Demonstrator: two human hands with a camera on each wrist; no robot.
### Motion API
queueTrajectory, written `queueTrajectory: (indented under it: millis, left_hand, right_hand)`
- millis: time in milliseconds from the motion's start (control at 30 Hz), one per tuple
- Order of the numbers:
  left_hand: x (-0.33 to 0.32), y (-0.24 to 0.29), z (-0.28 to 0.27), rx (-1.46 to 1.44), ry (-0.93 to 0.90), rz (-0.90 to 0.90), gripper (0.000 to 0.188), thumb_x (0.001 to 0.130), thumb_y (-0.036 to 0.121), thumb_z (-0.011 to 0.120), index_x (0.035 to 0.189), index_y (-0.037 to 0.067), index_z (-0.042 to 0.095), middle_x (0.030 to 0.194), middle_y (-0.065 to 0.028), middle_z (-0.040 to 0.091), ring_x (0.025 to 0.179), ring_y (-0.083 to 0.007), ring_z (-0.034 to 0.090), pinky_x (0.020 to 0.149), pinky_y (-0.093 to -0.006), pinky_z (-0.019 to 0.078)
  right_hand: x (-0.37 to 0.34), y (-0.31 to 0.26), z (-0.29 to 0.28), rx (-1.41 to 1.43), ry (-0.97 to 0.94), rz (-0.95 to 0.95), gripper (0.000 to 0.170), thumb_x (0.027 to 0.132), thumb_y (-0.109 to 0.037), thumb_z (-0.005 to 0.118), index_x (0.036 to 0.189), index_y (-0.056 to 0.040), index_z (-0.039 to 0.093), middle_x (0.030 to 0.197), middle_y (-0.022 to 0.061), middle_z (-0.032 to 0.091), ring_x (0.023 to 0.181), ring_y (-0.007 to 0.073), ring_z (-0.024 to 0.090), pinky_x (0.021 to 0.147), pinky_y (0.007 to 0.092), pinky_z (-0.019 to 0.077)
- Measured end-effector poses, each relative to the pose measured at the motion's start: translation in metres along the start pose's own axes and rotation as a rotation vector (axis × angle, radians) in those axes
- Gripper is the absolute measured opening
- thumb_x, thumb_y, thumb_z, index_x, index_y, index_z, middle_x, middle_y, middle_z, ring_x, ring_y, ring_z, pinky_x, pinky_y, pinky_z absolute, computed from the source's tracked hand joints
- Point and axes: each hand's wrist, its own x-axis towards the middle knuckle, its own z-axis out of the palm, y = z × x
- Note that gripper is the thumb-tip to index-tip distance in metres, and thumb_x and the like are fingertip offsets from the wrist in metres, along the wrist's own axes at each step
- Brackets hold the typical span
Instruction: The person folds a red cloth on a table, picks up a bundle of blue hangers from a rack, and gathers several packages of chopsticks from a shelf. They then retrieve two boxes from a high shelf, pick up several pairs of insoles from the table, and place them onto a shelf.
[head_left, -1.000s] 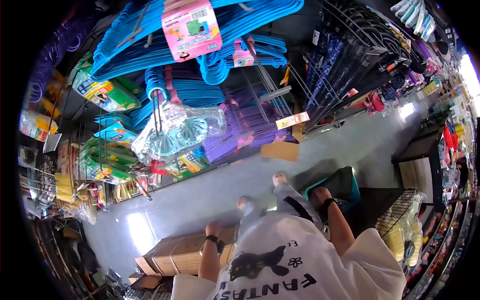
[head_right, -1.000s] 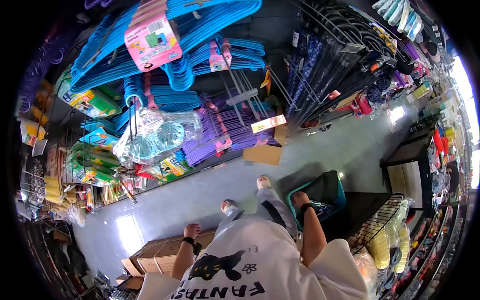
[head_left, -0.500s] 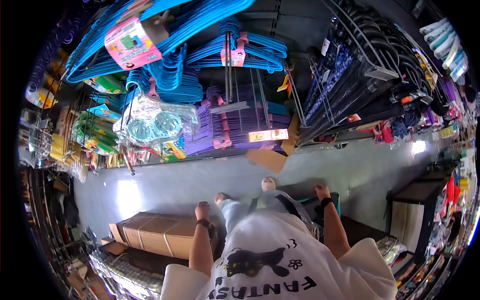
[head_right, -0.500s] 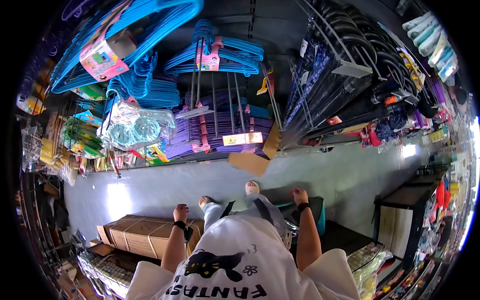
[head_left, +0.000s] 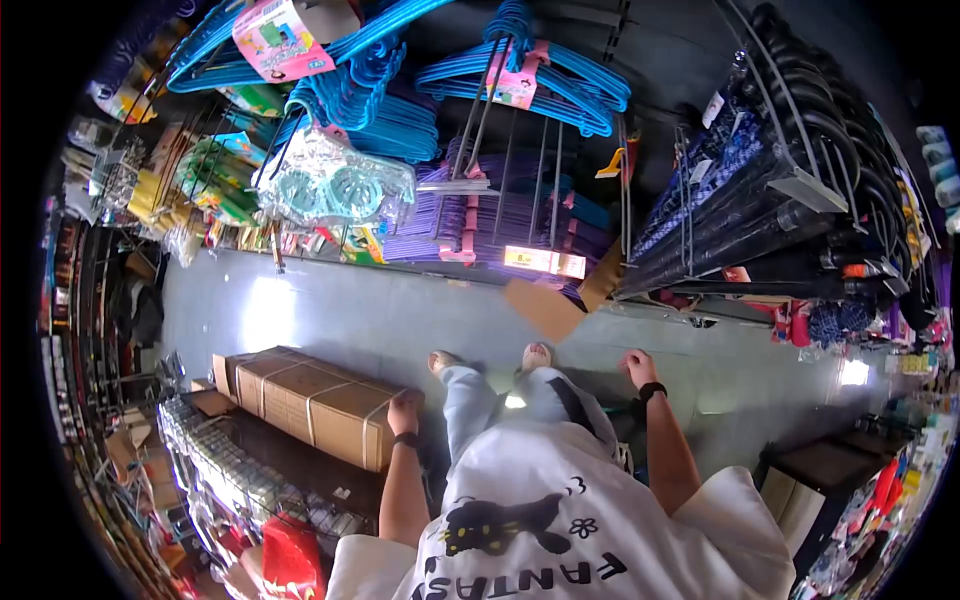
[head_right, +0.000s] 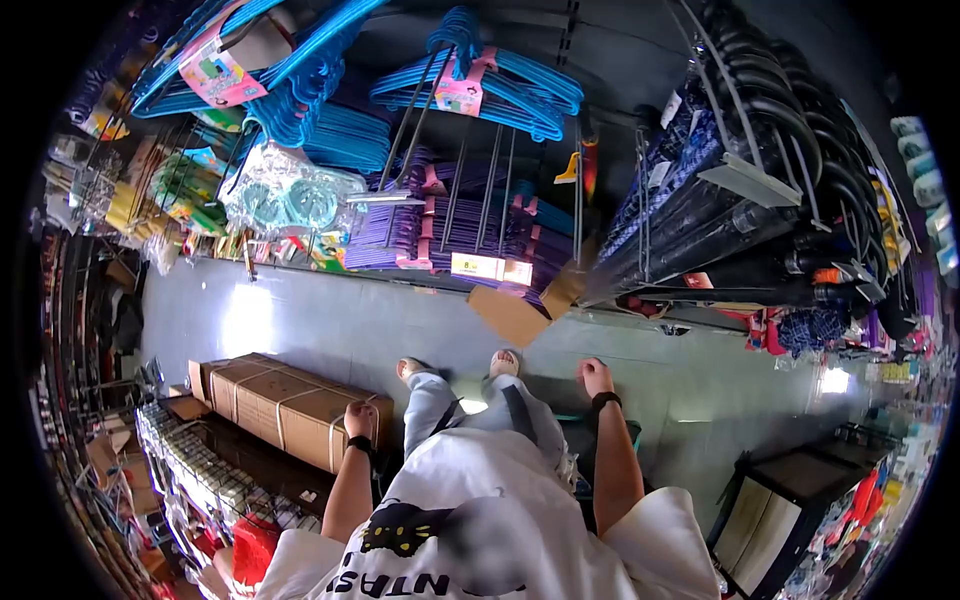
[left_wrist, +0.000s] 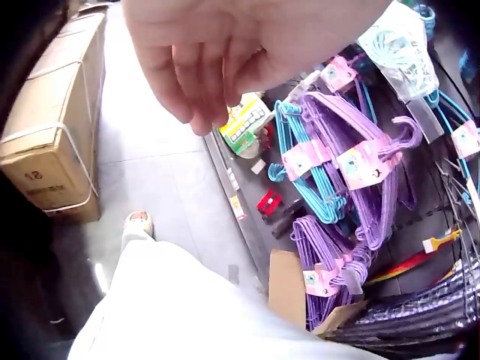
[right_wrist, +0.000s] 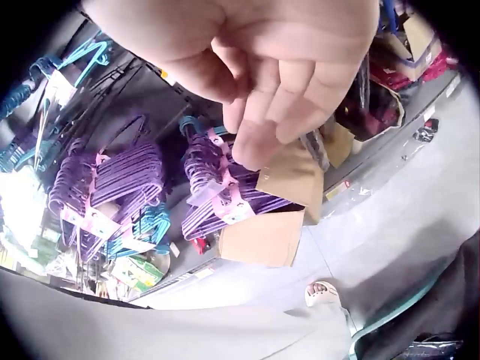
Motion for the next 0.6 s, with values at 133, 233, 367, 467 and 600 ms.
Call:
queueTrajectory:
  millis: [133,233,367,467,600]
  left_hand:
    - [-0.030,0.021,-0.003,0.161,0.073,-0.018,0.020,0.072,0.010,0.049,0.088,0.001,0.056,0.080,-0.0134,0.060,0.074,-0.0236,0.057,0.069,-0.0314,0.0443]
    - [-0.035,0.000,0.005,0.142,0.074,0.007,0.019,0.072,0.011,0.048,0.086,0.001,0.055,0.078,-0.0157,0.059,0.074,-0.0291,0.057,0.068,-0.0344,0.0443]
    - [-0.033,-0.021,0.017,0.105,0.056,-0.008,0.016,0.073,0.011,0.046,0.083,0.001,0.054,0.078,-0.0185,0.058,0.075,-0.0339,0.055,0.066,-0.0381,0.0436]
    - [-0.034,-0.010,0.024,0.088,0.057,0.015,0.015,0.074,0.010,0.046,0.082,0.000,0.053,0.077,-0.0189,0.057,0.074,-0.0347,0.055,0.066,-0.0384,0.0431]
    - [-0.045,0.024,0.028,0.023,0.047,0.016,0.016,0.074,0.006,0.046,0.086,0.000,0.053,0.079,-0.0167,0.059,0.074,-0.0300,0.057,0.068,-0.0345,0.0439]
  right_hand:
    - [0.012,-0.031,0.010,-0.044,-0.059,0.067,0.016,0.086,-0.008,0.040,0.087,-0.0004,0.054,0.073,0.0084,0.060,0.057,0.0144,0.056,0.052,0.0262,0.0455]
    - [0.019,-0.036,0.015,-0.120,-0.107,0.050,0.016,0.086,-0.009,0.040,0.089,-0.0004,0.053,0.074,0.0085,0.060,0.057,0.0145,0.056,0.052,0.0258,0.0457]
    - [0.019,-0.037,0.024,-0.159,-0.154,0.097,0.017,0.085,-0.009,0.040,0.089,-0.0009,0.054,0.074,0.0080,0.060,0.058,0.0144,0.057,0.052,0.0252,0.0454]
    - [0.013,-0.039,0.025,-0.220,-0.191,0.154,0.018,0.085,-0.009,0.039,0.090,-0.0018,0.055,0.074,0.0069,0.061,0.058,0.0139,0.057,0.052,0.0250,0.0447]
    - [0.011,-0.034,0.022,-0.298,-0.254,0.201,0.020,0.084,-0.010,0.039,0.091,-0.0030,0.056,0.076,0.0057,0.061,0.059,0.0129,0.056,0.052,0.0254,0.0439]
